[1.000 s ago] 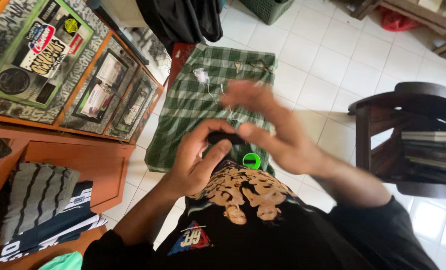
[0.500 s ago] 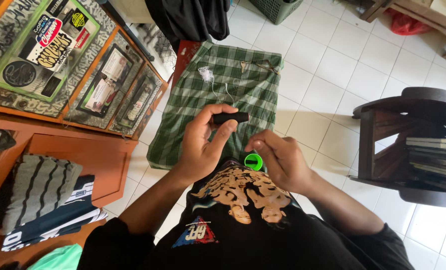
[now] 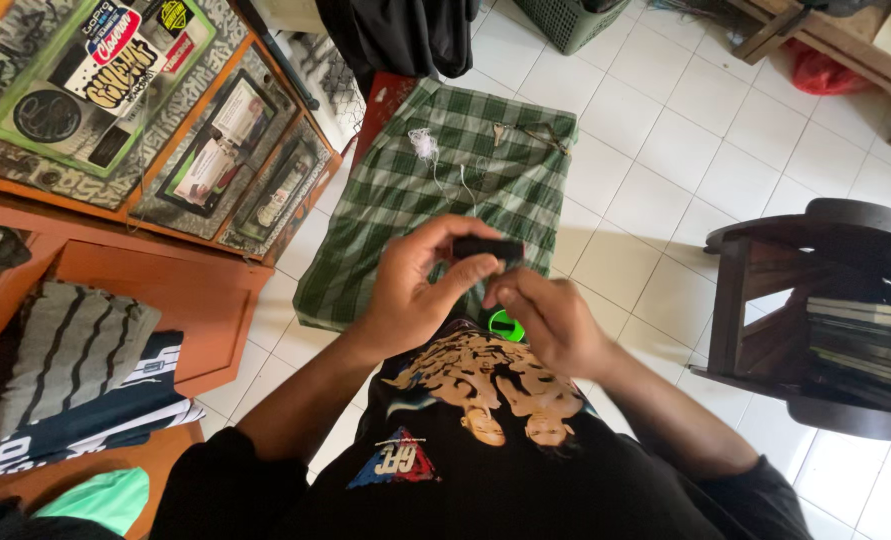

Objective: The person untangles a white string by hand, pulling and separating strands to remove knots. They then insert the string into a small black cylindrical object and manipulate it to thread the string through.

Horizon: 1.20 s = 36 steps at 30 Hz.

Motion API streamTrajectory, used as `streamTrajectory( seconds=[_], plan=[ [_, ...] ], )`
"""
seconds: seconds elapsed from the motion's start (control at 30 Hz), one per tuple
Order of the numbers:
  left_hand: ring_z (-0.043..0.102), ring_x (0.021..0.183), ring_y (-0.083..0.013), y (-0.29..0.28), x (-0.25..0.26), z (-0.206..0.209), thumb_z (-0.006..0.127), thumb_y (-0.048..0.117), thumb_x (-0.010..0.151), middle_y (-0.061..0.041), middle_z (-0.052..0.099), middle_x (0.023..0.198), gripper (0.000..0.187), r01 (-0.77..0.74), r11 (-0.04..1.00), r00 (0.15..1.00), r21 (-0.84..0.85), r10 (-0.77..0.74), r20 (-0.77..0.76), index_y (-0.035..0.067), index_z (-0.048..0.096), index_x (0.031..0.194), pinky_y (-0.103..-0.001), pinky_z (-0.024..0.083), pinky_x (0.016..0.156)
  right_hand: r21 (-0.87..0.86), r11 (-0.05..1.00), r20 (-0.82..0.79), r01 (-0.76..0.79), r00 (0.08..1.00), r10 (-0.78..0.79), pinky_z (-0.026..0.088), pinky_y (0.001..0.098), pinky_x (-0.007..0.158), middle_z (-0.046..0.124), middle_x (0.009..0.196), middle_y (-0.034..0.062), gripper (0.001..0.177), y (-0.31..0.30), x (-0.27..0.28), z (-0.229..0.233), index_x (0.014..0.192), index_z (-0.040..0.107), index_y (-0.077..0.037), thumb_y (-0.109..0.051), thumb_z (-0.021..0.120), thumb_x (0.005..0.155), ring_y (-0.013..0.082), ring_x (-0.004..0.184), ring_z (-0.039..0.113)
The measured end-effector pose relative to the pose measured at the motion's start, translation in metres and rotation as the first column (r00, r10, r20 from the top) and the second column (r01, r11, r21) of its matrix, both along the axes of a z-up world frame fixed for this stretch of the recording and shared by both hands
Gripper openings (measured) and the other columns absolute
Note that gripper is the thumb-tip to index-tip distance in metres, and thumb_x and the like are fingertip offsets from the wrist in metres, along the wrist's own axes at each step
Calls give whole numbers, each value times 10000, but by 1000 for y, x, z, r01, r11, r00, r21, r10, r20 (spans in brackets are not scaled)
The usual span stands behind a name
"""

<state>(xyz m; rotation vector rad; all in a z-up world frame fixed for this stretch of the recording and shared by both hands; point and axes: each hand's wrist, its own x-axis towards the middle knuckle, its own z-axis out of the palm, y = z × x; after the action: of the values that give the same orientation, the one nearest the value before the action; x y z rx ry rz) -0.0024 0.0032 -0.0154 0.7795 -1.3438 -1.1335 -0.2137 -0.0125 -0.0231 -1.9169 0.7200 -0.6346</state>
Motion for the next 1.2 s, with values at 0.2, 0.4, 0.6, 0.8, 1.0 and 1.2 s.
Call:
streamTrajectory(
  seconds=[0.2,0.4,0.6,0.8,1.0,1.2],
  plan=[
    [564,645,-112,8,7,-1,714,227,992,-43,695,803,213,135,989,900,51,-145,411,53,697,1112,-261,441,585,-88,996,-204,-12,979,-6,565,335,692,726,879,114,120,-49,-20,36,1018,625,-10,25,515,1053,213,754,699],
    [538,669,-79,0,6,-4,695,225,1011,-20,679,833,248,-46,999,954,20,38,297,26,674,1159,-244,431,587,-119,982,-134,-148,982,132,599,314,687,735,920,120,142,-12,-13,42,1026,623,-20,24,544,916,202,779,746],
    [516,673,-56,-1,10,1,709,232,1016,-15,651,802,239,213,969,935,127,-240,262,27,680,1136,-244,420,587,64,998,-266,-14,964,31,571,340,617,722,802,122,149,-39,-14,31,1019,654,-19,27,513,1022,229,665,705],
    [514,682,-68,-5,8,2,694,238,1031,-22,649,814,270,25,999,947,37,-36,320,9,666,1171,-249,421,590,-314,945,-143,-92,989,48,595,336,640,723,918,149,167,-4,-17,34,1007,637,-14,45,537,887,235,762,731],
    [600,710,-42,-1,7,7,687,250,1035,4,705,919,247,246,966,944,74,-256,210,59,655,1188,-237,476,608,-217,976,-165,-9,986,-28,565,330,603,697,852,152,146,-30,-17,28,1075,644,2,53,544,980,219,662,690],
    [526,701,-104,6,7,28,801,153,945,-29,662,857,246,61,992,939,-113,-19,342,38,732,1152,-264,429,614,-373,926,-14,56,998,-66,458,290,496,679,819,133,108,-13,-30,65,957,605,32,25,524,1027,144,560,608]
  ],
)
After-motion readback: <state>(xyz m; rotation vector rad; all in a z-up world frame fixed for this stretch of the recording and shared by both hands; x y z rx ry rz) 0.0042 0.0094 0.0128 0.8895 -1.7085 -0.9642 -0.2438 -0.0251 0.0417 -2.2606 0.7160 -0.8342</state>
